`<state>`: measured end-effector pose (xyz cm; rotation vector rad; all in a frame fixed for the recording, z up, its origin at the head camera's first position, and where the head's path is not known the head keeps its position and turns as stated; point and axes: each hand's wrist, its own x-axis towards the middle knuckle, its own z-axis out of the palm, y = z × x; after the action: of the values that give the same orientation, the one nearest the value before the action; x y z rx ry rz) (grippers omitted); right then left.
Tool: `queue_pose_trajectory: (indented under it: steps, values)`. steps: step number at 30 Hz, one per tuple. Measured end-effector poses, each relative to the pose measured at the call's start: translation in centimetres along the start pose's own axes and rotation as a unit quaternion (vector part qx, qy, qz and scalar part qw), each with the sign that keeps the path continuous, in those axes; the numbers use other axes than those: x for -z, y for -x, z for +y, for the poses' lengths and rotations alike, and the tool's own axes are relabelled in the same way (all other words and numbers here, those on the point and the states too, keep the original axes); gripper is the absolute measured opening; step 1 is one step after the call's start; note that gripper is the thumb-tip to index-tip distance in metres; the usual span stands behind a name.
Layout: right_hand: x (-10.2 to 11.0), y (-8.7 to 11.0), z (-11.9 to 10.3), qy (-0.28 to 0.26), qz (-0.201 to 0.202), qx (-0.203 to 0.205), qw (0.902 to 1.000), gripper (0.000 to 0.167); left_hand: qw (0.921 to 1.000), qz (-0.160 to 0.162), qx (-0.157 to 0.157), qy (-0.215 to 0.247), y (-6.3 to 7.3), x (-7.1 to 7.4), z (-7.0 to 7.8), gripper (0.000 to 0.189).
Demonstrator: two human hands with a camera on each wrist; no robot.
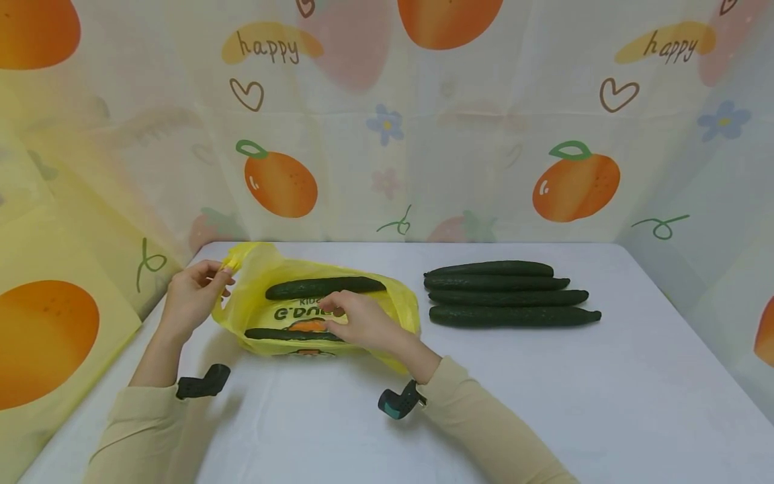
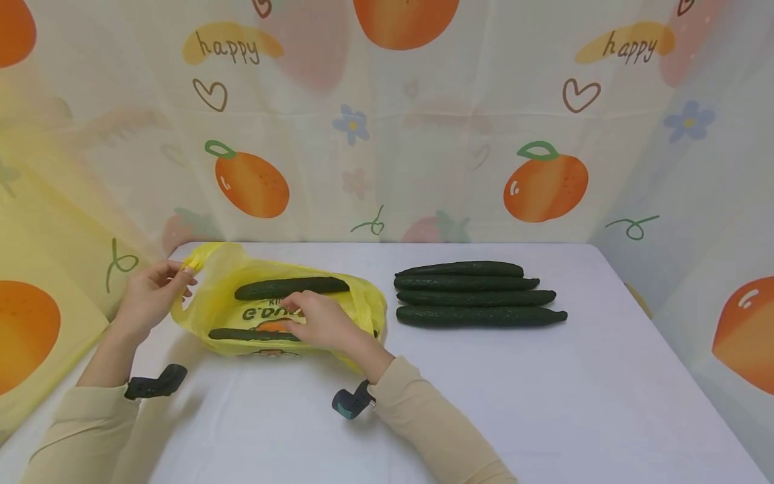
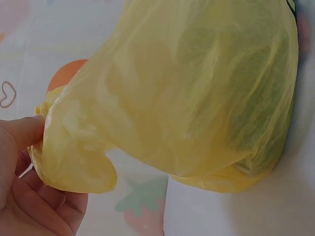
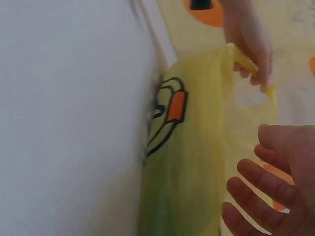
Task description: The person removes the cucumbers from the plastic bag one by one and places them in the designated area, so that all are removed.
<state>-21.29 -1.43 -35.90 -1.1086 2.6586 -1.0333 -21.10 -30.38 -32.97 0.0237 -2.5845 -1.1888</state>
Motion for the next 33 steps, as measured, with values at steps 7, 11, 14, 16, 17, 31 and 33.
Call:
queue_pose_trajectory:
  steps: [7, 11, 14, 16, 17, 31, 33]
  values:
    - [-1.6, -0.7, 1.4, 0.044, -0.014, -0.003, 0.9989, 0.03, 1.0, 0.001, -0.003, 0.002, 0.0, -0.1, -0.2, 0.035]
    - [-2.0, -0.8, 1.8, 0.056, -0.023, 0.001, 0.9982, 0.028, 1.0, 0.0, -0.005, 0.006, -0.1, -0.2, -0.3, 0.035]
    - [-2.3, -0.8, 2.0, 0.056, -0.033, 0.004, 0.9979, 0.028, 0.9999, 0.001, -0.009, 0.008, -0.1, -0.3, -0.4, 0.033]
    - [-2.5, -0.8, 2.0, 0.055, -0.04, 0.001, 0.9977, 0.029, 0.9999, 0.002, -0.01, 0.008, -0.1, -0.3, -0.4, 0.032]
    - [-2.6, -0.7, 2.1, 0.054, -0.044, -0.003, 0.9975, 0.03, 0.9999, 0.002, -0.01, 0.008, -0.1, -0.3, -0.4, 0.032]
    - [-3.9, -0.6, 1.7, 0.157, -0.065, -0.045, 0.9844, 0.039, 0.9999, 0.0, -0.01, 0.014, 0.2, -0.3, -0.3, 0.032]
    - [-4.0, -0.6, 1.7, 0.173, -0.062, -0.046, 0.982, 0.04, 0.9998, 0.001, -0.011, 0.015, 0.1, -0.3, -0.3, 0.031]
